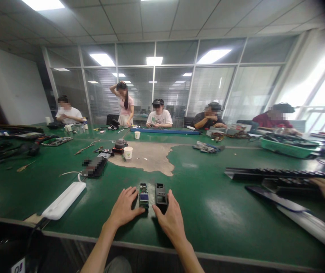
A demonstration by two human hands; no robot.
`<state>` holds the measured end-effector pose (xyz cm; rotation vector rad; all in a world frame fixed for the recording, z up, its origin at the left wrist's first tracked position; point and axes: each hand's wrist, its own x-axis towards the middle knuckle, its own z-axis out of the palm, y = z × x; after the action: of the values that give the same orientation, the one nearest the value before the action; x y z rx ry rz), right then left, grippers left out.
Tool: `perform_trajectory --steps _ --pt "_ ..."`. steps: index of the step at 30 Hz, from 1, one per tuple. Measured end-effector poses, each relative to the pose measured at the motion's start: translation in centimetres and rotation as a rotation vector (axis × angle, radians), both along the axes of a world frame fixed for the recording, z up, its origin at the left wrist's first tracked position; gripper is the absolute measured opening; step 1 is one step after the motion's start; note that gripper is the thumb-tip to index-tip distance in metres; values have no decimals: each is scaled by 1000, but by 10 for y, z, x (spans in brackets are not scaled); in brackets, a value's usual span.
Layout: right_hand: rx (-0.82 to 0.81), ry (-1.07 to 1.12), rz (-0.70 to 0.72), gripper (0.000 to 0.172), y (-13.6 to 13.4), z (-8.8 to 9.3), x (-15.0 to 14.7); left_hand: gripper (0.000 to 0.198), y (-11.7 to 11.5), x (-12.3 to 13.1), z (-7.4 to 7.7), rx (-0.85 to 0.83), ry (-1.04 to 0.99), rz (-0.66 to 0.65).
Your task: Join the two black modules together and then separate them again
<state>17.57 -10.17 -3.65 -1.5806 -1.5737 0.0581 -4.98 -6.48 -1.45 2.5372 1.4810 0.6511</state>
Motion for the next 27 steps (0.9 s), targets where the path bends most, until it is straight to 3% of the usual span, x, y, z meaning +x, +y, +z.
perform_trajectory --steps 10,16,22,27 --pt "11 -23 4 84 -1 0 1 89 1 0 -1 12 -23 -5" --pt "-7 -59 51 64 -3 3 0 92 0 -1 0 6 -29 -4" --pt "-29 104 85 57 -3 20 -1 89 2 -2 -4 11 -24 -11" --pt "-70 285 110 63 -2 41 -9 88 3 -2 -4 6 -29 -14"
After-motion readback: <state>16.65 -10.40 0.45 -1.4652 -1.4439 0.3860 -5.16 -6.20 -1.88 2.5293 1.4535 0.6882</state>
